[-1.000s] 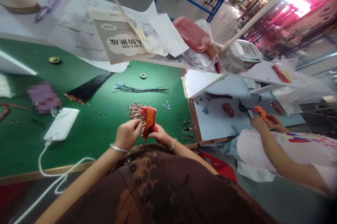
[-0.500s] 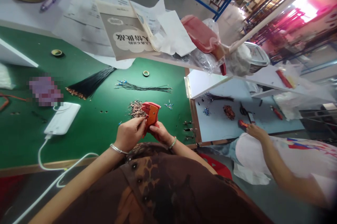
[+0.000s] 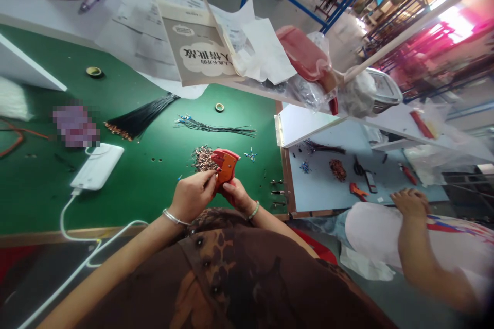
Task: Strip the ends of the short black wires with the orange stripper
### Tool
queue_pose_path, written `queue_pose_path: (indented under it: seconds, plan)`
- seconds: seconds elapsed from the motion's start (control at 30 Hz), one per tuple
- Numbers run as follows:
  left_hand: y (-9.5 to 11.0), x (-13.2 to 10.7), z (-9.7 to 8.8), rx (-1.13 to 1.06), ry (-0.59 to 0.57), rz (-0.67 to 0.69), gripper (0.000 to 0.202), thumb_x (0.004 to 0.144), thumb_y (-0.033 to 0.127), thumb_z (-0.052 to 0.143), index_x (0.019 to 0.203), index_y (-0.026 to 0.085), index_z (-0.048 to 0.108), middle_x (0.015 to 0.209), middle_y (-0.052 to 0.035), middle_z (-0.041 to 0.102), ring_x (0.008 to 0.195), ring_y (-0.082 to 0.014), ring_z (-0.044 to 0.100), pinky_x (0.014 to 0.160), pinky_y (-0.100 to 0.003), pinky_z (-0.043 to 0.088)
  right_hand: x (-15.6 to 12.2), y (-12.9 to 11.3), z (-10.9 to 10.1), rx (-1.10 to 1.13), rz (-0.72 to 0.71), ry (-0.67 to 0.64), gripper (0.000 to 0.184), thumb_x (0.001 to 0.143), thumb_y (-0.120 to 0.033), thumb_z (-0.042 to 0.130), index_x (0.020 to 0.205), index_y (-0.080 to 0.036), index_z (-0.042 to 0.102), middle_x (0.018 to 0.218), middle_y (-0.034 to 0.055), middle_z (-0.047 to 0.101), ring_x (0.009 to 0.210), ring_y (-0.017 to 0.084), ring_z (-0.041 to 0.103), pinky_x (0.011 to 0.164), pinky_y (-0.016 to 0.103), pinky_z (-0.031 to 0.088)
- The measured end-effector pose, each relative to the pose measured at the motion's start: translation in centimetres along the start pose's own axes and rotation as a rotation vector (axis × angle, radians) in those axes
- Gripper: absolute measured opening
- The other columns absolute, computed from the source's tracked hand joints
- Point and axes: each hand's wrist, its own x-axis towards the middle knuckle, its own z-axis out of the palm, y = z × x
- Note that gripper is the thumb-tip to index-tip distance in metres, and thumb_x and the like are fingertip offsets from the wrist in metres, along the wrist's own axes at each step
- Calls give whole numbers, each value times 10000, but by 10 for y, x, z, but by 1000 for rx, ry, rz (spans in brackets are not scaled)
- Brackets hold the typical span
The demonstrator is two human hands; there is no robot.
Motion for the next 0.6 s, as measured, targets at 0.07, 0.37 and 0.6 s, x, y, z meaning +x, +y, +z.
queue_pose_path:
  seconds: [0.07,0.37,0.6]
  plan:
    - [0,-1,1,14,-5,0,352,932,380,467,1007,175,743,938,-87,765,778,-198,706,699,-269,491,1,2,-1,-24,-22,3,620,705,-615,744,1089,-152,598,883,82,663,764,208,635,720,353,536]
    - [-1,-1,2,91,-41,16,363,943,371,431,895,182,737,871,-85,754,720,-176,668,651,-256,437,2,-2,2,-185,-57,68,534,729,-613,738,968,-170,561,742,12,605,617,137,574,600,285,504]
    - [-9,1,7,52,-61,-40,347,924,367,450,928,178,741,902,-102,755,741,-193,676,674,-270,455,1,1,6,-257,-43,146,521,716,-644,729,865,-181,541,632,-29,579,509,103,539,503,247,464]
